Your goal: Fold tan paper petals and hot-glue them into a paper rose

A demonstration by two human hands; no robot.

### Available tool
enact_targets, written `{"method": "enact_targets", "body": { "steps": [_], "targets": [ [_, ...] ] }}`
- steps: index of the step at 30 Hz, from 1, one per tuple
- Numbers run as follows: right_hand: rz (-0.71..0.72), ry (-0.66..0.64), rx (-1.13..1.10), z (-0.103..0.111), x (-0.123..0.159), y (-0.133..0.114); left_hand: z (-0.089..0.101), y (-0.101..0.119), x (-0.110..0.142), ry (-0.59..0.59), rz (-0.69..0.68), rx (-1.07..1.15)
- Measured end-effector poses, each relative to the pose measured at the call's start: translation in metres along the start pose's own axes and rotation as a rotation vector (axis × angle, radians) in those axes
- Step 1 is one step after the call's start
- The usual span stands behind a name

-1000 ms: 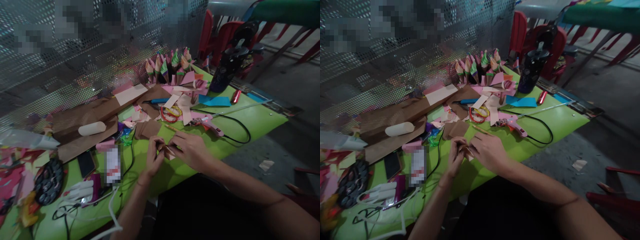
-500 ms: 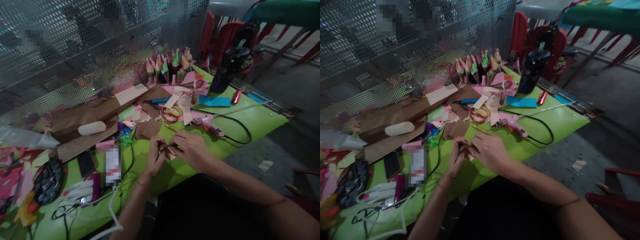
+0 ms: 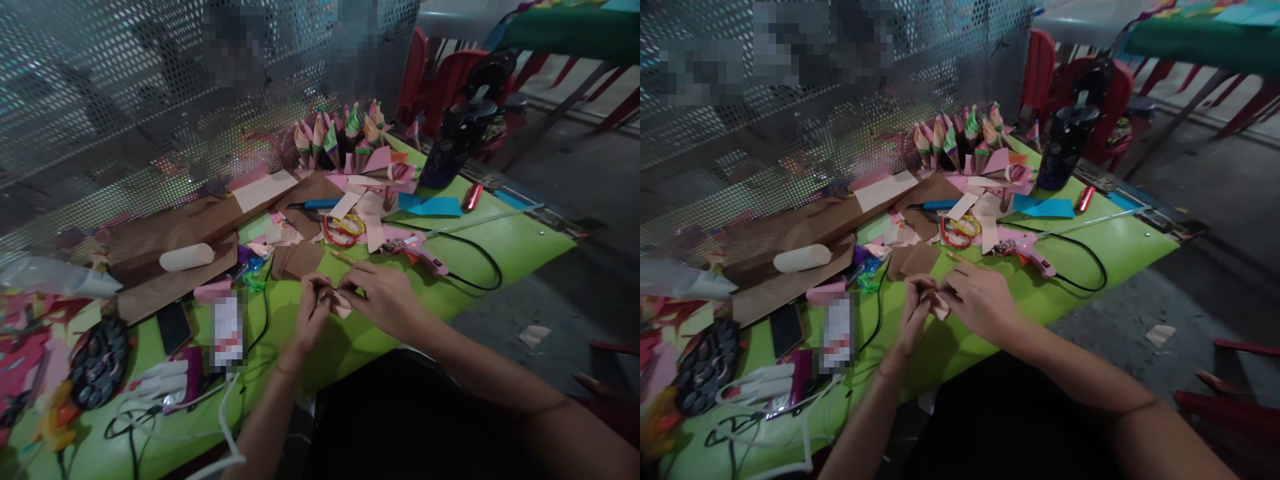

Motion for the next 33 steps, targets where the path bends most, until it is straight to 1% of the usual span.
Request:
{"method": "enact_targets", "body": {
  "steps": [4,8,11,14,16,20,24,28,30,33],
  "targets": [
    [-0.039,-0.024,-0.097,0.006,-0.001,0.0,-0.002,-0.006,-0.003,0.072,0.122,0.23],
    [0.023,-0.003,-0.26,0.006,-0.001,0.001,-0.005,-0.002,-0.007,0.097,0.221,0.46],
    [0.054,-0.005,-0.32,0.0,0.0,0.003,-0.005,0.003,-0.009,0.108,0.261,0.559],
    [0.049,0.015,-0.346,-0.003,0.0,0.004,-0.005,0.007,-0.009,0.079,0.29,0.61],
    [0.054,0.038,-0.365,-0.003,-0.001,0.004,-0.006,0.009,-0.009,0.078,0.301,0.619],
    [0.089,0.046,-0.402,0.001,-0.002,0.0,-0.007,0.011,-0.01,0.116,0.319,0.607],
    [0.106,0.085,-0.358,0.0,-0.002,-0.002,-0.009,0.009,-0.01,0.156,0.323,0.552],
    [0.102,0.128,-0.354,-0.001,0.0,-0.004,-0.012,0.006,-0.012,0.201,0.335,0.455],
    [0.097,0.121,-0.378,0.0,0.001,-0.005,-0.012,0.003,-0.013,0.219,0.34,0.421],
    [0.086,0.112,-0.328,-0.002,0.003,-0.006,-0.01,-0.006,-0.013,0.254,0.34,0.374]
  ]
}}
Point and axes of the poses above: each hand's wrist, its own x-axis away from the middle knuckle, its own z-axis out of the back of the hand, y = z × x, the point moved 1 cm from there along -x, towards the middle knuckle, and after that the axes turned 3 degrees about -y, right-handed, at the moved point
